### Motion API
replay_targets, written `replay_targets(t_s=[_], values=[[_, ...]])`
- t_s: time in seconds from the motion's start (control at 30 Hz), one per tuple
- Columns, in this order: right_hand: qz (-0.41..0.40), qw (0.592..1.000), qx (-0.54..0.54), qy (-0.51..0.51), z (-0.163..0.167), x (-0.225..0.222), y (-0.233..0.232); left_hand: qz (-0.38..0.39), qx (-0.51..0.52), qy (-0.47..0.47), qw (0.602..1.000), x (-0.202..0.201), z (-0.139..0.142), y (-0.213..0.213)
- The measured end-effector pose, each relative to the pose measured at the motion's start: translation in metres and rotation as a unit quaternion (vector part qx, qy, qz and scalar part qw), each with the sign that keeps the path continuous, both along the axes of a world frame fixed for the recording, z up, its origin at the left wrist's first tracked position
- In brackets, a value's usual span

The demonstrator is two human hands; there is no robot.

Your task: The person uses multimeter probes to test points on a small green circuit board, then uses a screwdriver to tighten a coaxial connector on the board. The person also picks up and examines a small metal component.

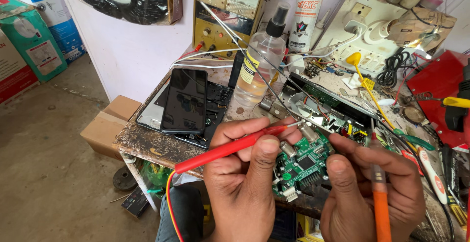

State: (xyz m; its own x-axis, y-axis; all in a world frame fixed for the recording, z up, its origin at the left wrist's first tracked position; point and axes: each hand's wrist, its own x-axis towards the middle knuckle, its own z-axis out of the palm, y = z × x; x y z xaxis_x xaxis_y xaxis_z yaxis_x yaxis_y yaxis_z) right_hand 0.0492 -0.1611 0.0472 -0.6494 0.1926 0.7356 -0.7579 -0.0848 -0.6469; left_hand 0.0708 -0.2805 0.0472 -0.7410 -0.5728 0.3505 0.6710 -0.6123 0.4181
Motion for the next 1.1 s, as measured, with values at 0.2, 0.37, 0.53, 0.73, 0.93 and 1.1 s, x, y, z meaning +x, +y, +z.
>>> replay_targets(t_s=[0.2, 0.37, 0.53, 0.73, 0.93, 1.1], values=[[0.016, 1.000, 0.007, 0.000, -0.002, -0.001, 0.012, -0.023, 0.000, -0.016, 1.000, -0.001, 0.000, -0.001], [0.100, 0.995, 0.015, 0.015, 0.006, -0.002, 0.031, -0.004, -0.007, 0.026, 1.000, -0.001, 0.001, -0.002], [0.053, 0.997, 0.051, 0.027, 0.011, -0.009, 0.050, 0.013, -0.008, 0.029, 0.999, -0.001, 0.006, -0.004], [0.030, 0.997, 0.062, 0.029, 0.010, -0.012, 0.063, 0.043, -0.042, 0.018, 0.998, 0.002, 0.013, -0.003], [0.016, 0.985, 0.155, 0.069, 0.026, 0.001, 0.035, 0.039, -0.049, -0.027, 0.998, 0.009, 0.018, -0.009], [-0.030, 0.989, 0.142, 0.025, 0.045, 0.016, 0.007, 0.047, -0.066, -0.035, 0.996, 0.014, 0.022, -0.014]])
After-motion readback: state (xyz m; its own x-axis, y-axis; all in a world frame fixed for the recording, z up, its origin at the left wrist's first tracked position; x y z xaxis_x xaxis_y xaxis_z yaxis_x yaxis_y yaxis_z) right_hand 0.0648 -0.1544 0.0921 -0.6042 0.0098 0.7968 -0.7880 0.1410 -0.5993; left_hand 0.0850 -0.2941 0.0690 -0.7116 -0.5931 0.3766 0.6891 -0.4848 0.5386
